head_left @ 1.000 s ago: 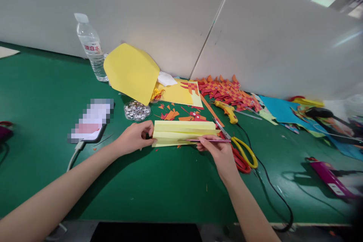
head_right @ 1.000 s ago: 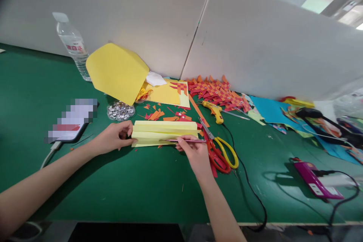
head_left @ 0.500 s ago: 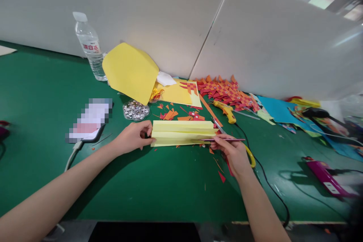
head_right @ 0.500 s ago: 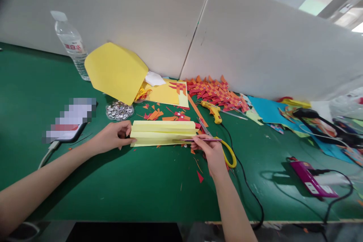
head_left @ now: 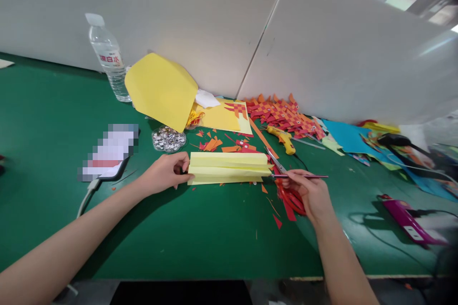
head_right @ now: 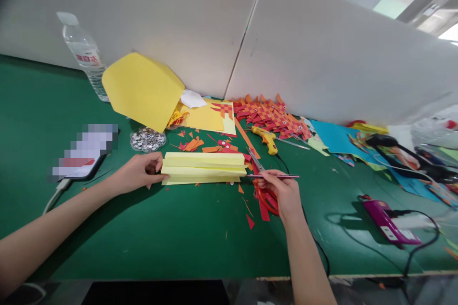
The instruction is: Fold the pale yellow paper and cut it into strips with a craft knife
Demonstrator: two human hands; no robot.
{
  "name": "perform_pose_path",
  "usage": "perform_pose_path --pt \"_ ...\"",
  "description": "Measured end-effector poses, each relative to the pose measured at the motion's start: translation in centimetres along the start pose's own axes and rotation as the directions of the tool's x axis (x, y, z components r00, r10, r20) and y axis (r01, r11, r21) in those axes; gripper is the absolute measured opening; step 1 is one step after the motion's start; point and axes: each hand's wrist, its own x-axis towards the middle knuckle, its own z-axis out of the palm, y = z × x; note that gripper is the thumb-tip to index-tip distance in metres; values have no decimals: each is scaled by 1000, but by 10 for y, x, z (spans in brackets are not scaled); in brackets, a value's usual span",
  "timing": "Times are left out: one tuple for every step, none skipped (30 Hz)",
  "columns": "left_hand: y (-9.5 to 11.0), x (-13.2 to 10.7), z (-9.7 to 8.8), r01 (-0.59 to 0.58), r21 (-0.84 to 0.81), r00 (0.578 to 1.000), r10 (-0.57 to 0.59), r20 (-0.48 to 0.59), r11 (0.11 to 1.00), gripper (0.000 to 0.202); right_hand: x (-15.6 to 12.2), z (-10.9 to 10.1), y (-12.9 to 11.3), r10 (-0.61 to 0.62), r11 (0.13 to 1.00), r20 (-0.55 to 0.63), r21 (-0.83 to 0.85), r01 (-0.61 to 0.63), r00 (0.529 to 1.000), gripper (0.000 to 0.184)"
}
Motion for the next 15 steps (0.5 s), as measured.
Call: perform_pose_path --pt "0 0 0 0 3 1000 0 -3 1000 28 1 -3 0 -10 1000 -18 0 10 1000 21" --pt "0 0 0 1 7 1000 -1 -6 1000 27 2 -6 0 -20 1000 -36 -2 20 999 20" --pt "0 0 0 2 11 1000 -2 -9 1000 28 2 -8 -1 -30 1000 -52 -7 29 998 20" --pt "0 0 0 3 13 1000 -2 -12 1000 28 1 -10 -2 -45 999 -69 -14 44 997 19" --pt "0 -1 1 2 14 1000 -2 -14 1000 28 0 -12 -3 -67 998 -87 -19 66 994 19" --pt "1 -1 1 2 14 1000 -2 -16 1000 27 -3 -12 -5 -103 995 -107 -19 101 989 17" --pt "1 -1 1 3 15 1000 -2 -15 1000 27 -6 -12 -7 -153 988 -131 -11 153 980 16" --pt "2 -1 1 4 15 1000 -4 -14 1000 27 -10 -10 -9 -213 976 -152 2 216 965 13" --pt "2 -1 1 6 14 1000 -5 -12 1000 28 -15 -7 -12 -277 959 -165 16 283 947 11" --pt "3 -1 1 8 13 1000 -7 -12 1000 28 -21 -2 -15 -340 937 -172 23 349 925 8" --pt "3 -1 1 10 11 1000 -9 -14 1000 29 -27 3 -19 -393 917 -156 7 399 906 7" --pt "4 -1 0 11 8 1000 -11 -18 1000 30 -33 9 -22 -441 897 -137 -31 441 887 6" --pt "3 -1 0 12 4 1000 -11 -22 1000 30 -39 15 -26 -503 864 -151 -89 495 851 7" --pt "3 -1 0 12 2 1000 -12 -24 1000 31 -44 21 -29 -577 816 -181 -177 551 796 8" --pt "2 -1 0 11 -1 1000 -11 -26 1000 31 -49 26 -33 -647 760 -216 -271 591 731 9"
